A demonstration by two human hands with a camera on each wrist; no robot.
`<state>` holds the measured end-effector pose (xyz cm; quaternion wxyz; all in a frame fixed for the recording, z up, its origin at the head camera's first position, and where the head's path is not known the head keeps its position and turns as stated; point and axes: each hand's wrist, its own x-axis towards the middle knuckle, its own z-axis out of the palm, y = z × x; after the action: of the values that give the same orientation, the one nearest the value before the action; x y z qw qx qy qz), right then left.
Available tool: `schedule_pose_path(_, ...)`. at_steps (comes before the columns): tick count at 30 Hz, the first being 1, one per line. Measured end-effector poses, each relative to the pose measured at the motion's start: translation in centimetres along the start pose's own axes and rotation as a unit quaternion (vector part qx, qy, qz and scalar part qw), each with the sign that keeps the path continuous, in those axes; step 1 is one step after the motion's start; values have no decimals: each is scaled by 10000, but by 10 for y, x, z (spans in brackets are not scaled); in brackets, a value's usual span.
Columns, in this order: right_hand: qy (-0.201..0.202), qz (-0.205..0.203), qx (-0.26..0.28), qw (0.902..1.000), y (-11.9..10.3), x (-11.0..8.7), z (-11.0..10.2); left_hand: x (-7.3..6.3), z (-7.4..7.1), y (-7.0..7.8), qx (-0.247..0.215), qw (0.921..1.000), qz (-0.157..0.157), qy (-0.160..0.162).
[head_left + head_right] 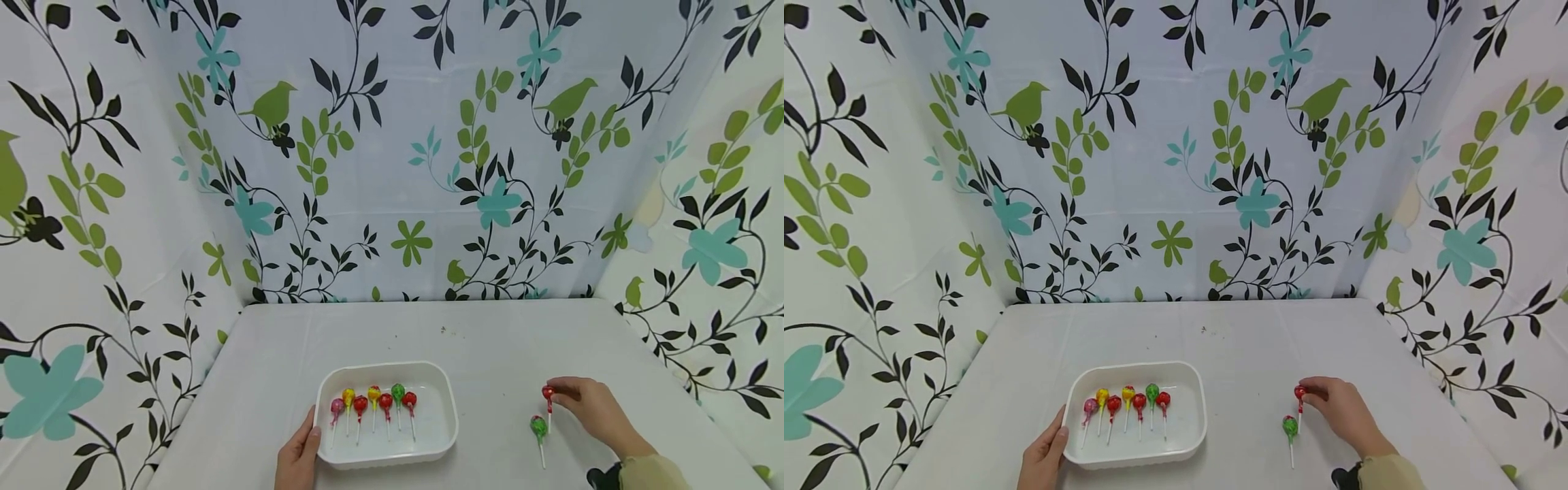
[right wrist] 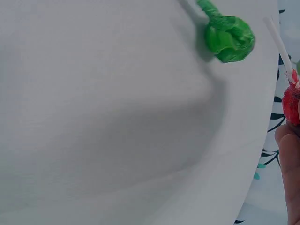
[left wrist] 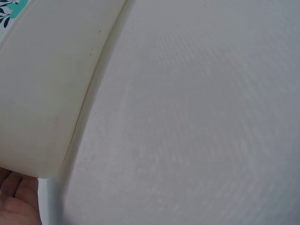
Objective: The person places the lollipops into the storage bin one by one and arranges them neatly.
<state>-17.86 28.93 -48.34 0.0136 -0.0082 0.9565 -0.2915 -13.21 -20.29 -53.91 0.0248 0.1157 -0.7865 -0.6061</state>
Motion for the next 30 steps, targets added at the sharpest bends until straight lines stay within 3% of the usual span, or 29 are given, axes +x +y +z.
schedule_pose_path(8,25,-448,337,9984,-47,17,10,0,1,-1,-62,10000,-3,-2)
schedule_pose_path(16,-28,-790,604,9950,-111,37,40,1,1,-2,-112,9999,-86,-32)
schedule_pose_path(27,-721,-1413,455,9863,-189,51,75,1,0,0,-145,9998,-162,37)
schedule_pose_path(30,-928,-1375,305,9857,-202,55,85,1,-1,-1,-165,9998,-81,72)
